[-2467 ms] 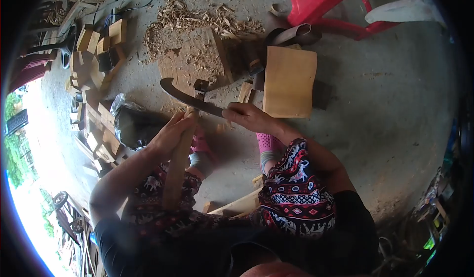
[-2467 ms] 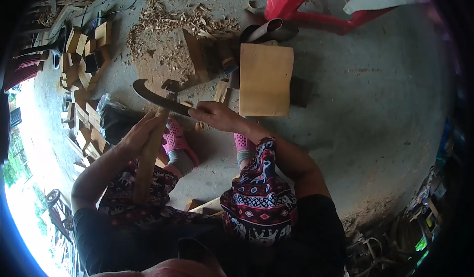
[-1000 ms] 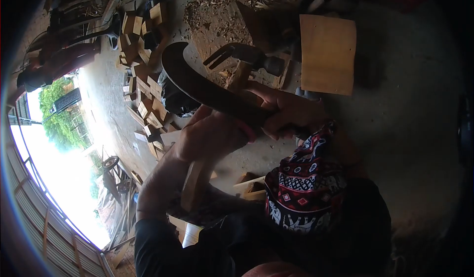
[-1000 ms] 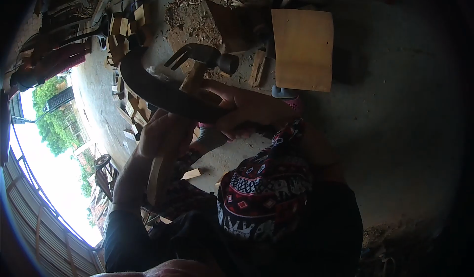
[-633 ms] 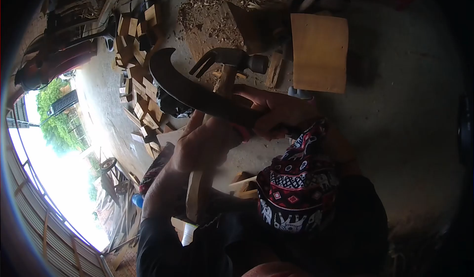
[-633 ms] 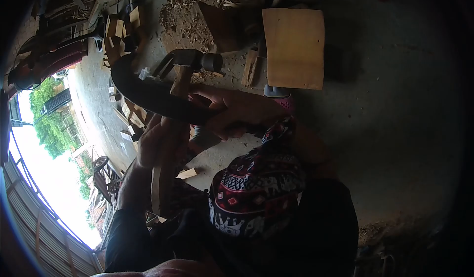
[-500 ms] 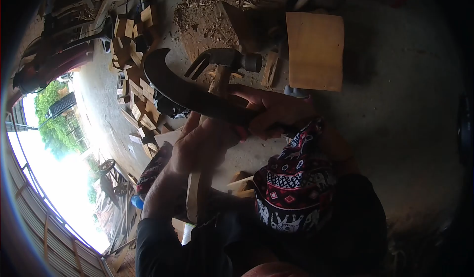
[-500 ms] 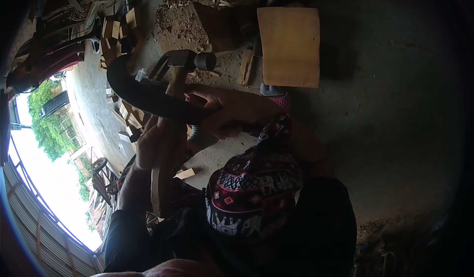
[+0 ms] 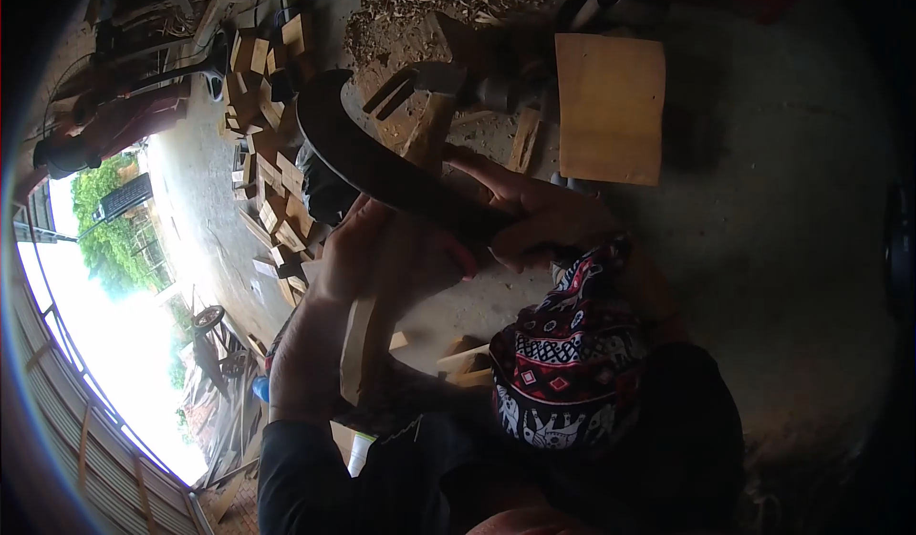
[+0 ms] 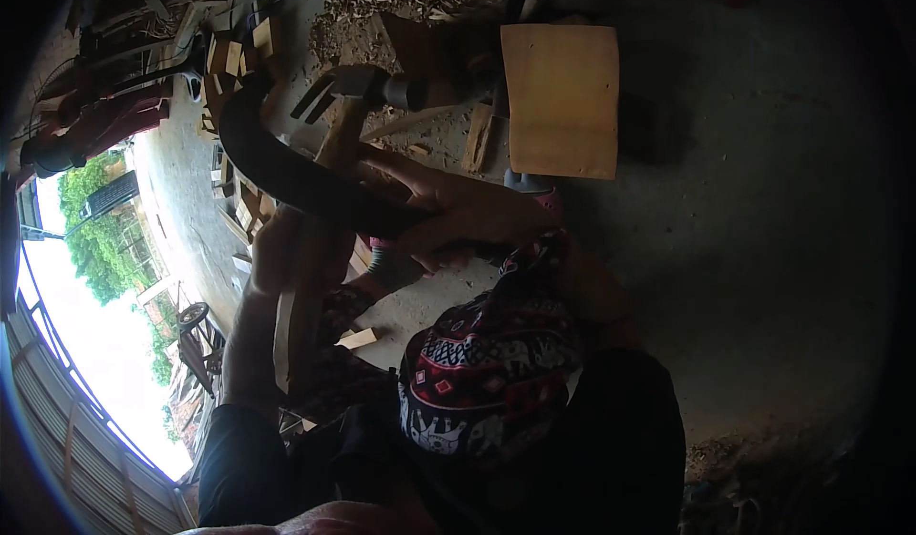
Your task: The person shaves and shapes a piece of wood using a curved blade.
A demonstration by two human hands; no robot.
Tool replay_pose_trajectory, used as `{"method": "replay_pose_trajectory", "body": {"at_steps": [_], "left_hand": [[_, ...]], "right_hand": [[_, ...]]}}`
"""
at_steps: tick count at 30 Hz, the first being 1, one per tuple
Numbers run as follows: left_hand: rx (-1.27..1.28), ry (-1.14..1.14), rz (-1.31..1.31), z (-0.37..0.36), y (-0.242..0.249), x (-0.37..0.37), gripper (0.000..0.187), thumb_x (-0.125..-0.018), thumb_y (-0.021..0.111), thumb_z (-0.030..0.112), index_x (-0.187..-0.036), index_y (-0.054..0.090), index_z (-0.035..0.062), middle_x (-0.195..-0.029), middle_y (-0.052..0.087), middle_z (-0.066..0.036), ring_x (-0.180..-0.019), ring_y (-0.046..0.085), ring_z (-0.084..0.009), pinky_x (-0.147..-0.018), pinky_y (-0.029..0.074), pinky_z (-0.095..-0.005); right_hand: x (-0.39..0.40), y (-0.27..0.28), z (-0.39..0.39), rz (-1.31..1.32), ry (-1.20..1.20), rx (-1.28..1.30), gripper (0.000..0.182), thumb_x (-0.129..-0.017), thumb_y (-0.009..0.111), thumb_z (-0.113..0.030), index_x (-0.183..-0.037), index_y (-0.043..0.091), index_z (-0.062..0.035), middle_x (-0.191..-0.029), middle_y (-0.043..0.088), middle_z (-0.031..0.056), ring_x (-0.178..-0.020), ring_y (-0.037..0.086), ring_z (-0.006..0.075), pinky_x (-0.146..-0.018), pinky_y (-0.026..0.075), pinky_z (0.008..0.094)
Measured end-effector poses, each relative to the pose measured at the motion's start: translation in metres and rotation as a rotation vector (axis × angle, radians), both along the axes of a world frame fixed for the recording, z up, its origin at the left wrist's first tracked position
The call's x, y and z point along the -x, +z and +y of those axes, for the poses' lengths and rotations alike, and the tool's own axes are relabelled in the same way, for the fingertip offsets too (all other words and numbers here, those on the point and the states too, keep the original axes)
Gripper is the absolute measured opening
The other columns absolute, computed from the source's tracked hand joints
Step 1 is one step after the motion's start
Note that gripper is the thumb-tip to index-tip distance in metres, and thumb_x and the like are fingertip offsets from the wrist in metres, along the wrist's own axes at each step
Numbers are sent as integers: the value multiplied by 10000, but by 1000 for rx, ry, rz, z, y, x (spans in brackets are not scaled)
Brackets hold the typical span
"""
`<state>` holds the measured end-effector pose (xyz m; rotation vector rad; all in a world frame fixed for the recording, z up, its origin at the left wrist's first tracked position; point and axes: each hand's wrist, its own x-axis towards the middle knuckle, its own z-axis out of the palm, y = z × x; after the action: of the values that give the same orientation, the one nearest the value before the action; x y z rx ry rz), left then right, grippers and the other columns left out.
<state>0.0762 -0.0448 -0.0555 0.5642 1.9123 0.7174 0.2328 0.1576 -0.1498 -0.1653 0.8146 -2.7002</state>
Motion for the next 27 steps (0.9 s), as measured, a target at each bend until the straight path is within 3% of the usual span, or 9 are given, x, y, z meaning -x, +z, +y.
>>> {"method": "replay_pose_trajectory", "body": {"at_steps": [2,3,7,16,19,21,22,24,27], "left_hand": [[-354,643,-822,-8,9,-3,497,-997,399,222,-1437,266,35,-1366,433,-118,-1256,431,-232,-1060,340,-362],[-389,645,-842,-7,12,-10,580,-993,407,206,-1490,147,57,-1431,360,-107,-1313,363,-230,-1087,294,-360],[-423,650,-885,-9,16,-20,581,-991,420,210,-1490,159,69,-1397,402,-110,-1274,410,-228,-1072,314,-347],[-365,801,-938,-16,-18,7,478,-995,425,272,-1401,358,27,-1264,518,-136,-1106,538,-197,-947,445,-324],[-612,333,-1238,20,-31,19,432,-997,409,275,-1342,434,16,-1270,526,-130,-1130,531,-198,-976,429,-332],[-93,1158,-434,66,0,-10,365,-998,405,363,-1107,519,34,-801,585,-89,-532,557,-177,-413,464,-309],[-93,1156,-431,53,1,-11,365,-998,405,363,-1107,519,34,-801,585,-89,-532,557,-177,-413,464,-309],[-332,457,-551,19,7,-10,381,-998,401,287,-1258,494,24,-1142,593,-126,-1057,573,-206,-957,447,-338],[-325,558,-1118,2,14,-2,419,-1006,383,318,-1294,465,26,-1166,583,-122,-1068,567,-212,-956,444,-336]], "right_hand": [[2,-6,-4,56,71,-44,836,-899,603,-86,-1499,26,-154,-642,570,73,-438,507,84,-393,409,205],[3,-9,-7,60,77,-39,836,-899,603,-86,-1499,26,-154,-642,570,73,-438,507,84,-393,409,205],[4,-12,-9,116,90,133,827,-893,599,-72,-1500,42,-152,-647,558,67,-446,499,81,-390,399,199],[5,-16,-12,78,60,186,909,-874,620,-43,-1501,-23,-183,-761,578,88,-505,531,83,-410,439,208],[-1,-7,-1,14,-21,112,948,-871,618,-30,-1496,-76,-194,-770,587,91,-508,542,89,-416,448,205],[-5,0,6,17,-47,60,961,-872,614,-27,-1492,-100,-202,-777,591,94,-506,547,91,-416,449,205],[-6,4,8,19,-30,43,941,-873,611,-27,-1495,-74,-197,-753,590,93,-488,540,92,-408,443,207],[-6,2,7,27,-13,32,921,-874,608,-26,-1499,-48,-193,-730,589,92,-469,533,92,-400,437,210],[2,-16,-11,94,70,63,882,-867,609,-21,-1502,16,-173,-678,577,77,-441,514,87,-388,420,210]]}}
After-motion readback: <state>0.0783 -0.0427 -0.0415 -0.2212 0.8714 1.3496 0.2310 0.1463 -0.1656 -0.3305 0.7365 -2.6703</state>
